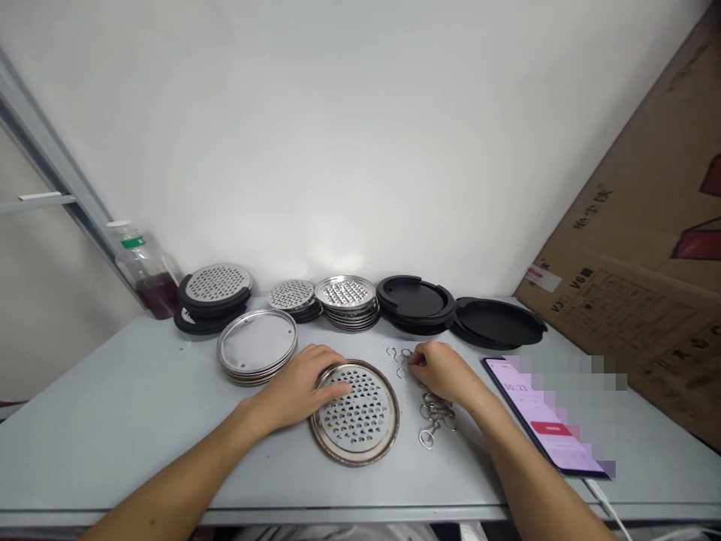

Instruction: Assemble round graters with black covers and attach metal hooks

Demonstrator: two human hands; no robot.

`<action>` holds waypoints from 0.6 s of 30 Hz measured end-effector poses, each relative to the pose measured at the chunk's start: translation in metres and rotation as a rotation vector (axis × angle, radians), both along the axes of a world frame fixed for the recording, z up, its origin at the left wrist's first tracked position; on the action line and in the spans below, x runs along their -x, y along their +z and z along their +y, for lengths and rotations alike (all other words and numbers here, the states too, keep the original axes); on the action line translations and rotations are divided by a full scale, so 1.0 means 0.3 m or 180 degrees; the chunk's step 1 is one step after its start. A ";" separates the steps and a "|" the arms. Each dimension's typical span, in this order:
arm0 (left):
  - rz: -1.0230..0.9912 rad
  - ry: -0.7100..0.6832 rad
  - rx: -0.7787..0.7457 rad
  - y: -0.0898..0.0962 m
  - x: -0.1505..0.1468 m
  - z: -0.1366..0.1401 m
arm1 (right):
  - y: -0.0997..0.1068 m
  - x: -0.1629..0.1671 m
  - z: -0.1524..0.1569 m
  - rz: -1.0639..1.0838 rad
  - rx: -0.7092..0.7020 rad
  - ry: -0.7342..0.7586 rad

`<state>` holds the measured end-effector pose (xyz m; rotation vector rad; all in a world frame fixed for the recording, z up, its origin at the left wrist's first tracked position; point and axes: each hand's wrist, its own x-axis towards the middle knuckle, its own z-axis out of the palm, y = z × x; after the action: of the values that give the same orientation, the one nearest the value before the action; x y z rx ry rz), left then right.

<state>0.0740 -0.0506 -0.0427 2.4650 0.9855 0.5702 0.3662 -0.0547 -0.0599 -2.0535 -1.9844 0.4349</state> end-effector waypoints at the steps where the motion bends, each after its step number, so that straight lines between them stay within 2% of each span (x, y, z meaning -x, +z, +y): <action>1: 0.0014 0.0114 -0.0232 0.005 -0.009 0.014 | -0.001 0.004 -0.001 0.0015 -0.0004 -0.0008; 5: 0.0246 0.0616 -0.1472 0.044 -0.061 0.105 | -0.001 0.019 -0.005 0.0065 -0.0046 -0.0014; 7: 0.0367 0.0755 -0.1884 0.066 -0.087 0.160 | 0.000 0.027 -0.008 0.0088 -0.0070 0.0011; 12: 0.0414 0.0890 -0.2130 0.081 -0.116 0.253 | 0.005 0.042 -0.015 0.0144 -0.0131 0.0022; 18: 0.0369 0.0833 -0.2324 0.056 -0.099 0.272 | 0.000 0.047 -0.019 0.0247 -0.0189 0.0035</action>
<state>0.1037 0.0309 -0.0260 3.0371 1.3389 1.0319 0.3521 -0.0604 -0.0598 -1.9610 -1.9411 0.4455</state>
